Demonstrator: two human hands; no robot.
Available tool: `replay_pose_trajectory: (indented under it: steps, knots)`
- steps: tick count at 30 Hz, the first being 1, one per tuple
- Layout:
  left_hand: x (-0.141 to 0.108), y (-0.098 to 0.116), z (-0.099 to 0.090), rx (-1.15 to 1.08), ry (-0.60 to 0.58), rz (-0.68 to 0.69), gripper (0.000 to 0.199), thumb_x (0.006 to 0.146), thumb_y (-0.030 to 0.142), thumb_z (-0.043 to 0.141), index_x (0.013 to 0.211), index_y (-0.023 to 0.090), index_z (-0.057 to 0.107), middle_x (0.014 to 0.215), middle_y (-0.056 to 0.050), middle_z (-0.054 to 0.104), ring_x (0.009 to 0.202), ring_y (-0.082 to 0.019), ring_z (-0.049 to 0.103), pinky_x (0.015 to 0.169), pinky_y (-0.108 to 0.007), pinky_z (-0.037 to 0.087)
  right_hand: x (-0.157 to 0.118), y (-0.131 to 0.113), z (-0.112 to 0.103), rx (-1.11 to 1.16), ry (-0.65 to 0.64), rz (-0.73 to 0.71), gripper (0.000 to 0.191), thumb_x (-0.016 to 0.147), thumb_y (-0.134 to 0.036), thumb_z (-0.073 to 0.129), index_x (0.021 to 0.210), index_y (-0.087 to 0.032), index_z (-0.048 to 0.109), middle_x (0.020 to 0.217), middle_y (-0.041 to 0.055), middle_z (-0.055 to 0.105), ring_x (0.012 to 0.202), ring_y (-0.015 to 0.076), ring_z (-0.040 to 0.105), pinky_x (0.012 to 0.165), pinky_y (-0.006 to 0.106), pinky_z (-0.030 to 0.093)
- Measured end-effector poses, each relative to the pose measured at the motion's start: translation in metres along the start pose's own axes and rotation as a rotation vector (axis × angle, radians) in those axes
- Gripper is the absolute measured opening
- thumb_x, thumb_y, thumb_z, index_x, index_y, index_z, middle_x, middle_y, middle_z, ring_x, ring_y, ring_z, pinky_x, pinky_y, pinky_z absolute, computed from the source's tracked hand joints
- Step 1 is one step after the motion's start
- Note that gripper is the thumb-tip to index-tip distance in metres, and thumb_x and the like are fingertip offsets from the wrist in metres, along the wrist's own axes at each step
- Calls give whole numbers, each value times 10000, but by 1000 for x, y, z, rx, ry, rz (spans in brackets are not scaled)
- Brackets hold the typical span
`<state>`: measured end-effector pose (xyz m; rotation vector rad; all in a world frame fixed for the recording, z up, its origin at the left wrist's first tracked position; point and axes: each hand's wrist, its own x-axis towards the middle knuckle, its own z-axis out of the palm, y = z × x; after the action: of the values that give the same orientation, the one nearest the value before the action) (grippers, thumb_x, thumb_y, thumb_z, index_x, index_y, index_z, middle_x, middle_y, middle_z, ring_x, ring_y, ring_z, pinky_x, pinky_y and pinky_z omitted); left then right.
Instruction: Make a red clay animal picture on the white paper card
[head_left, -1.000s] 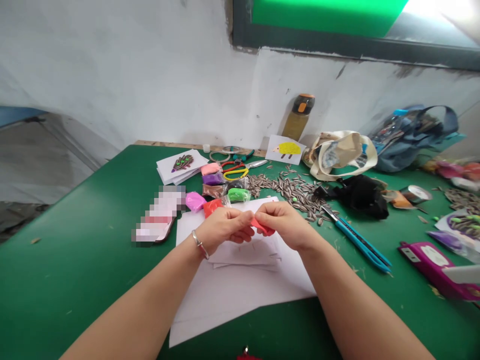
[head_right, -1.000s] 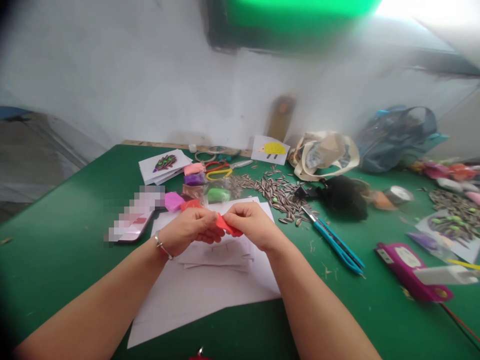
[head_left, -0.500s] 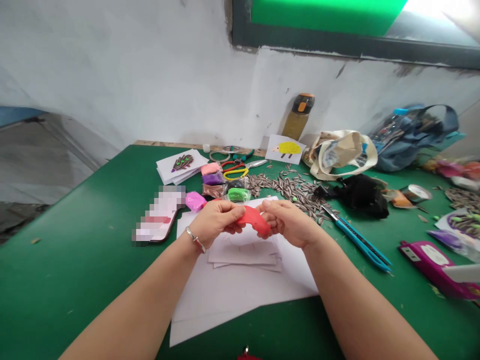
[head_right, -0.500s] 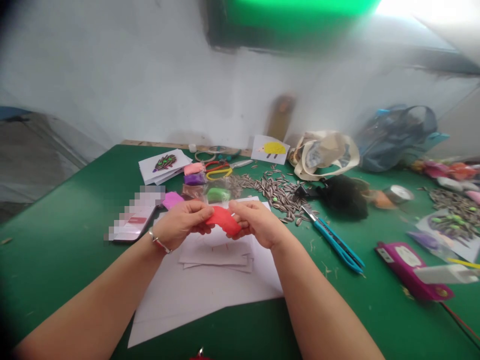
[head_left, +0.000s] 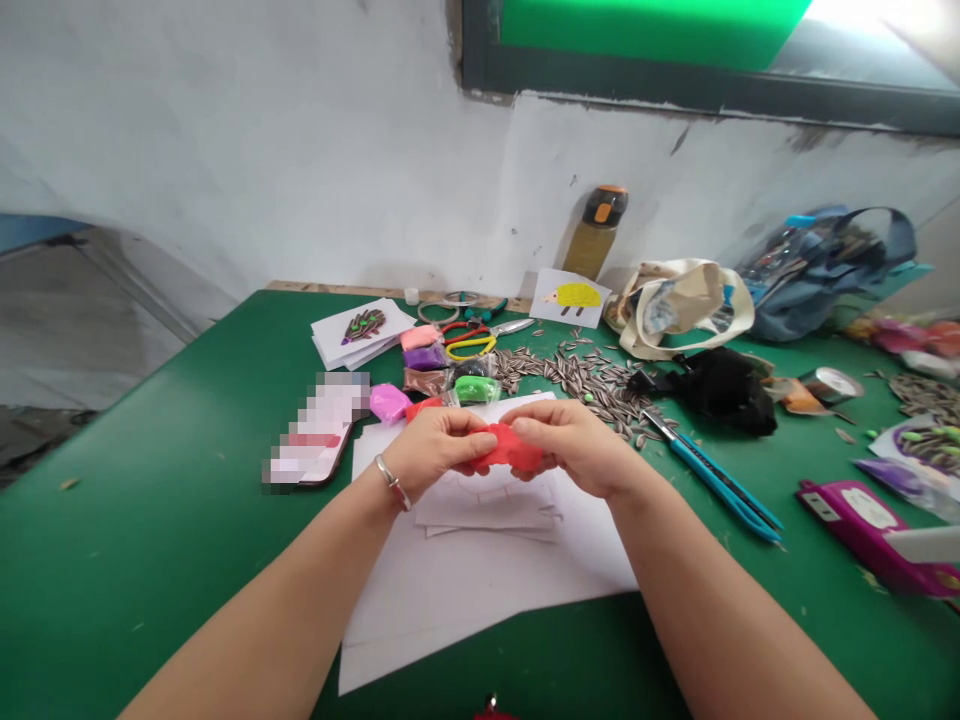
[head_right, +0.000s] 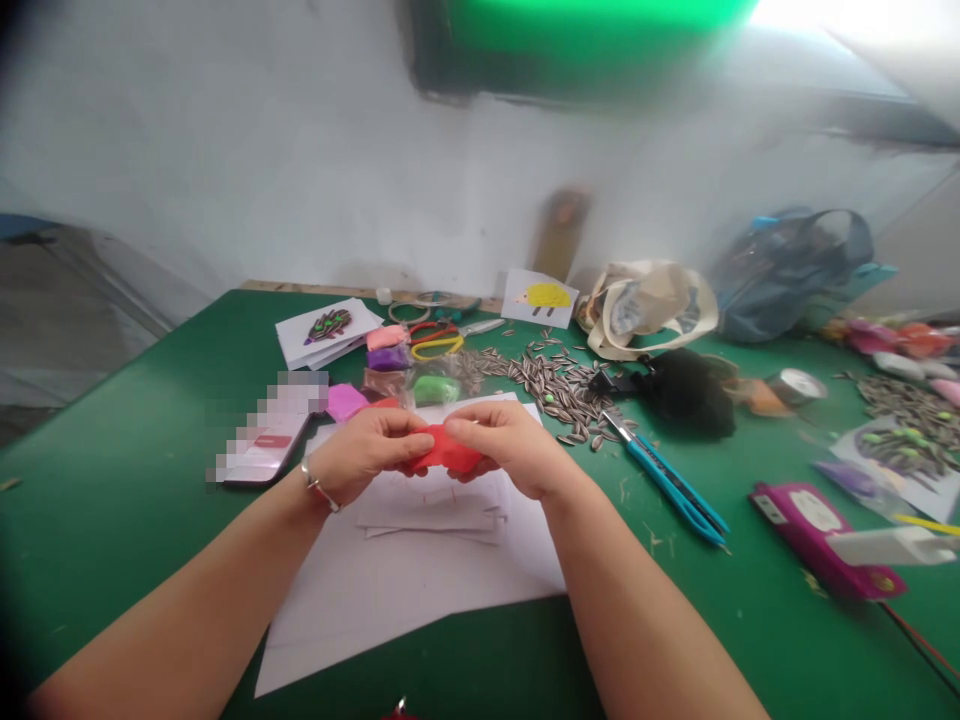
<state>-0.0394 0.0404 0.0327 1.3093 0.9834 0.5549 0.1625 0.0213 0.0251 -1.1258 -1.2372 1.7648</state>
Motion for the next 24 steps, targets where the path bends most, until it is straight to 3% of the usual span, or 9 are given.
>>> replay_pose_trajectory:
  steps: [5,9,12,16,21,24]
  knots:
    - [2,-2,-4,-33,43,-9,274,734,370,729,846,123,684,654,-26,641,582,-114,573,560,-234,440,0,1,-3,78,-6,118,458,767,-578,654,949,-158,683,699,61,693,589,180,673,570,314,557]
    - [2,-2,-5,-50,76,-5,347,708,452,742,831,134,677,688,-35,654,614,-127,587,596,-256,466,3,2,-5,39,-11,48,297,719,-412,750,843,-146,699,732,39,678,633,133,635,639,288,544]
    - [1,-1,-5,-36,49,-5,395,719,525,709,768,135,669,698,-37,648,640,-134,599,616,-265,477,4,4,-5,-11,45,-25,206,686,-310,771,811,-159,709,690,12,659,602,111,598,609,267,518]
    - [0,1,-1,-14,13,1,295,725,419,730,758,130,680,648,-18,630,607,-116,571,593,-242,462,5,4,-3,-76,12,-104,181,710,-297,750,809,-147,727,671,22,665,603,112,591,599,260,504]
    - [-1,2,2,-16,57,11,195,756,312,701,749,118,679,598,-12,614,562,-102,541,559,-228,440,4,3,-1,76,96,-21,386,730,-420,747,1020,-172,681,705,31,686,615,146,649,622,300,546]
    - [1,1,1,-45,118,21,211,748,318,710,786,113,682,632,-18,622,570,-102,541,557,-226,441,4,2,-3,147,109,59,396,751,-499,708,945,-155,681,689,46,678,590,161,663,604,310,550]
